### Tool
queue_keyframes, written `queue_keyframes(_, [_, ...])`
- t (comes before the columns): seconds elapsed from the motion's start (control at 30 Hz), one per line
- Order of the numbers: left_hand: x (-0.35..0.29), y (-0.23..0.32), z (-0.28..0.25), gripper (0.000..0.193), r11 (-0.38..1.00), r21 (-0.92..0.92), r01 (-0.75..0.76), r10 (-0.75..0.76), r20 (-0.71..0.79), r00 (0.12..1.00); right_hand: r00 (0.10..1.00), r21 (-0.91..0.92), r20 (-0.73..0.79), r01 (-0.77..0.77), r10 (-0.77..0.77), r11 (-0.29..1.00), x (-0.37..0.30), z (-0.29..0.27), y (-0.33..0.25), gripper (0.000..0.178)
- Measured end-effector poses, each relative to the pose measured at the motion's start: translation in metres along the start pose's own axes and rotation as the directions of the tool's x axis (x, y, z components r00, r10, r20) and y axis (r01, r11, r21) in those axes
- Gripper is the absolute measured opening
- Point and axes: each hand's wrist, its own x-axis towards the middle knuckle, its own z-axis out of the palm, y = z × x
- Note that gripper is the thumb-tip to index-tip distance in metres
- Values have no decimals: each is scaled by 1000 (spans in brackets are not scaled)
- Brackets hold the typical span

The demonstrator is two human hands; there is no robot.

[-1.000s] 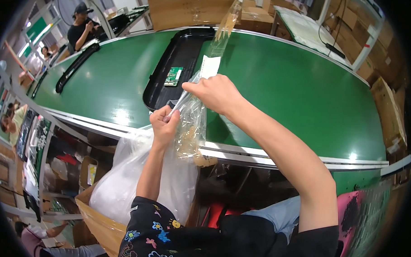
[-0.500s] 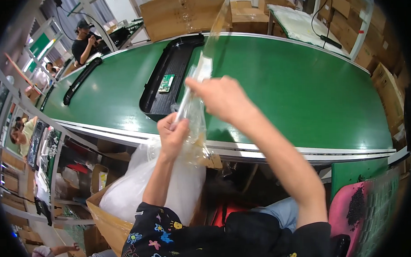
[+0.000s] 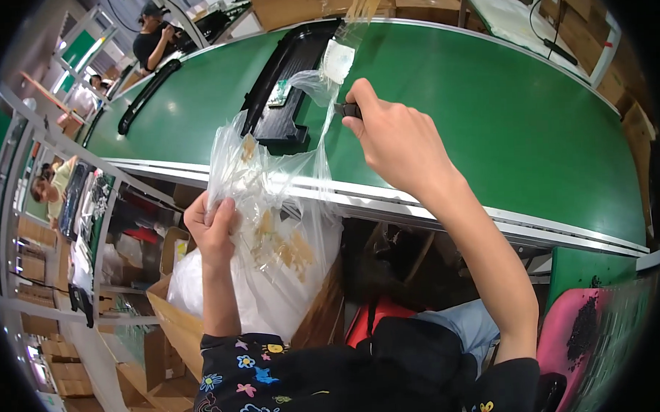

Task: Assembling circuit boards into plastic housings using an electric screwdriver and preparing them for packaging.

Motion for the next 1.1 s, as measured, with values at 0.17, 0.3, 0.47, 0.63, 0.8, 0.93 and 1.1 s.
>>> queue_keyframes(0.17, [-26,28,-21,14,986,164,17,-21,22,1000,995,144,-102,-1,16,990,-41,27,-8,24])
queue_keyframes(0.3, [-74,44,-75,15,962,88,-259,261,-13,965,993,238,-120,18,11,971,-55,60,-13,24])
queue_keyframes(0.47, [-107,55,-104,37,979,142,-148,138,77,987,970,234,-198,187,-142,954,-63,100,-20,29])
queue_keyframes(0.63, [-47,8,-22,76,800,600,18,-163,187,969,991,241,-121,-34,65,970,-77,110,-9,27])
queue_keyframes(0.8, [12,-118,47,77,504,843,-190,168,120,978,980,292,-128,-108,150,950,-79,88,-1,27])
queue_keyframes(0.93, [27,-116,80,33,644,748,-161,84,140,987,976,302,-192,-41,103,952,-78,86,11,27])
queue_keyframes(1.1, [2,-98,105,36,944,327,51,-112,172,979,971,272,-236,39,27,962,-68,85,10,25])
